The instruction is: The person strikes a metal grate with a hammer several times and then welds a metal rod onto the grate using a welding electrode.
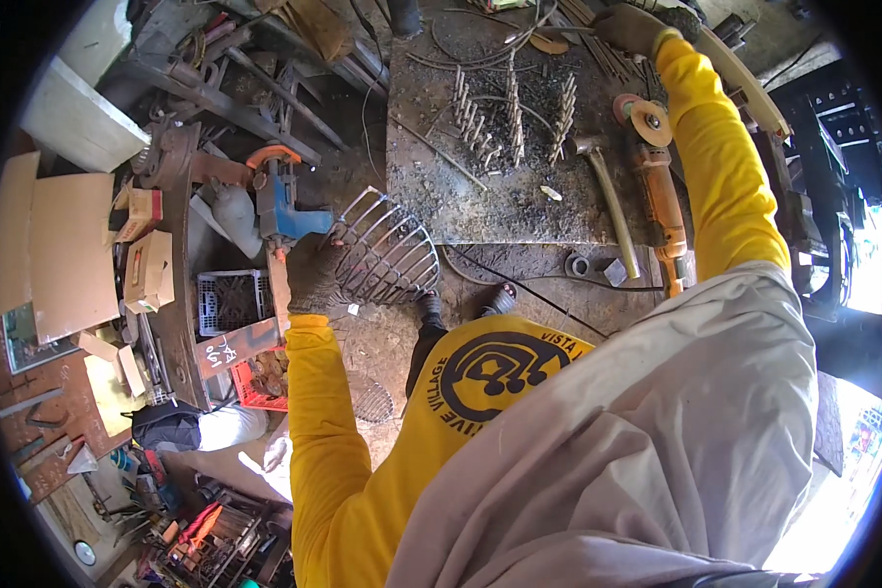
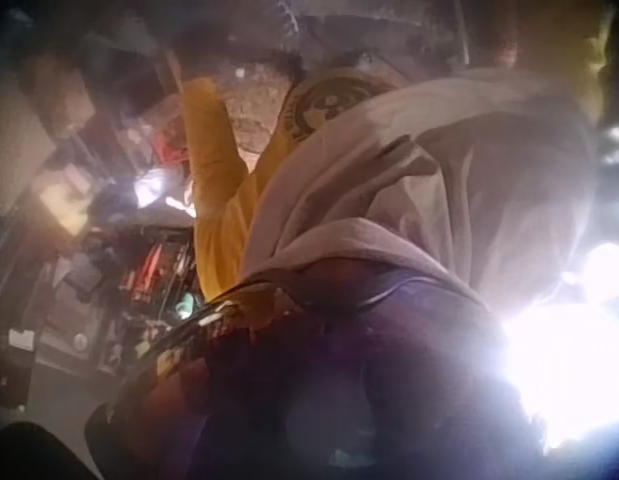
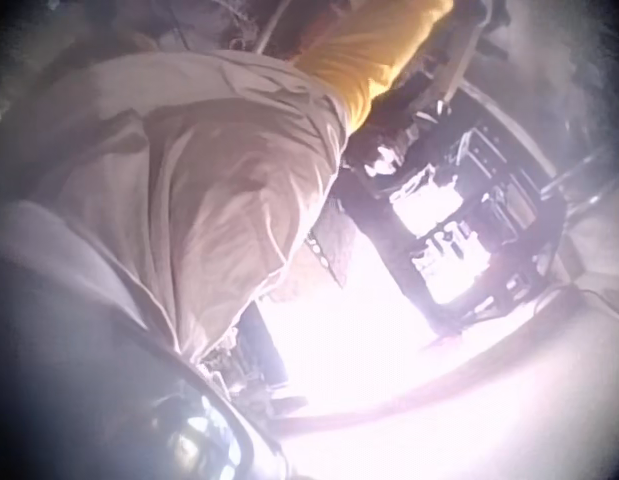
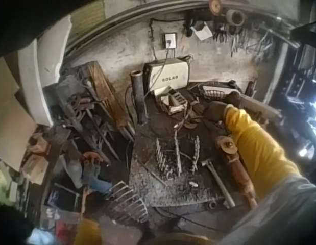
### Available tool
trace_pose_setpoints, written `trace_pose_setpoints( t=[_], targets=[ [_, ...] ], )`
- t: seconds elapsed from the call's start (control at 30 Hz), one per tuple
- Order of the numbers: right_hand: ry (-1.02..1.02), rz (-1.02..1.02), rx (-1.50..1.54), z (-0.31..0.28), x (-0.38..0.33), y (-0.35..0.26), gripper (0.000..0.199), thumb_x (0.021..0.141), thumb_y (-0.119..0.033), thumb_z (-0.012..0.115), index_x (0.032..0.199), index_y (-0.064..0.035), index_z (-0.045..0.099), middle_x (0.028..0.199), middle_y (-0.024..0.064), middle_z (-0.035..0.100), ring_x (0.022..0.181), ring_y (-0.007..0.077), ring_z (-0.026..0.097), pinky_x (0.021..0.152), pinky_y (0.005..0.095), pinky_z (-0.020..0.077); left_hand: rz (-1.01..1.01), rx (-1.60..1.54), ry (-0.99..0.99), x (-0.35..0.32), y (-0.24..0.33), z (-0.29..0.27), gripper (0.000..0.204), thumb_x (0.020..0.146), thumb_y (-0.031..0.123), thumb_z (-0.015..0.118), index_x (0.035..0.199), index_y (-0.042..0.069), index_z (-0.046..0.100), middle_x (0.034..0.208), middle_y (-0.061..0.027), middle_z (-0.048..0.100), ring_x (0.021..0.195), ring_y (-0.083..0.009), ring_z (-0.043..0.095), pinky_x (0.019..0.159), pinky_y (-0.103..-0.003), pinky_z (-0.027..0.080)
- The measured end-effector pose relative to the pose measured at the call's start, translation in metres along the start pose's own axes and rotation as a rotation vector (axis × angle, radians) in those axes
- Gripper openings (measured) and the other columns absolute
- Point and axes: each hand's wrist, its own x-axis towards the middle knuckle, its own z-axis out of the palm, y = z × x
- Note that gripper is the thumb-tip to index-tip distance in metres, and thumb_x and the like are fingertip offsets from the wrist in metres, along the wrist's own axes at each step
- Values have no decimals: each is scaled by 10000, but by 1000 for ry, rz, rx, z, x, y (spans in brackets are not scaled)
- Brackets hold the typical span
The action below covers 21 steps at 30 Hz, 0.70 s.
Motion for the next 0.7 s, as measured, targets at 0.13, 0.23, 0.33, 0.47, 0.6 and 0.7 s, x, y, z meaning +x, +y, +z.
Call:
trace_pose_setpoints(
  t=[0.13,0.23,0.33,0.47,0.6,0.7],
  targets=[
    [-157,408,0,-91,39,-107,207,859,-199,586,1018,-127,698,933,88,716,850,274,691,726,402,547,-17,104,56,-23,-11,-15,381,843,381,686,770,13,614,716,-123,600,670,-275,577,658,-373,418],
    [171,716,287,-68,22,-121,318,896,-169,510,1183,-229,633,937,171,696,897,368,676,739,461,539,-6,119,45,-13,-14,-10,353,837,353,685,771,13,616,715,-122,602,668,-275,579,651,-378,421],
    [147,791,237,-77,14,-134,307,891,-148,516,1169,-195,638,957,162,701,924,349,682,760,446,549,-24,106,22,-13,-7,-12,340,825,343,690,776,14,617,706,-113,596,660,-249,568,644,-370,421],
    [55,723,134,-67,0,-108,275,877,-152,546,1133,-152,645,887,137,705,875,326,686,729,428,551,55,160,45,-8,21,-11,356,825,357,697,775,15,614,682,-93,574,645,-180,521,631,-346,407],
    [-462,651,178,-153,38,-113,216,874,-194,598,1019,-95,725,1071,81,709,940,241,691,789,379,548,-11,53,60,-20,-2,-20,408,847,413,700,777,19,618,675,-52,573,650,-138,491,625,-331,394],
    [-474,559,51,-98,39,-55,243,899,-245,597,1041,-96,726,1082,123,699,915,248,695,752,387,549,43,-69,87,-6,7,-6,492,838,492,711,752,22,595,659,-13,559,644,-129,477,622,-321,378]
  ],
)
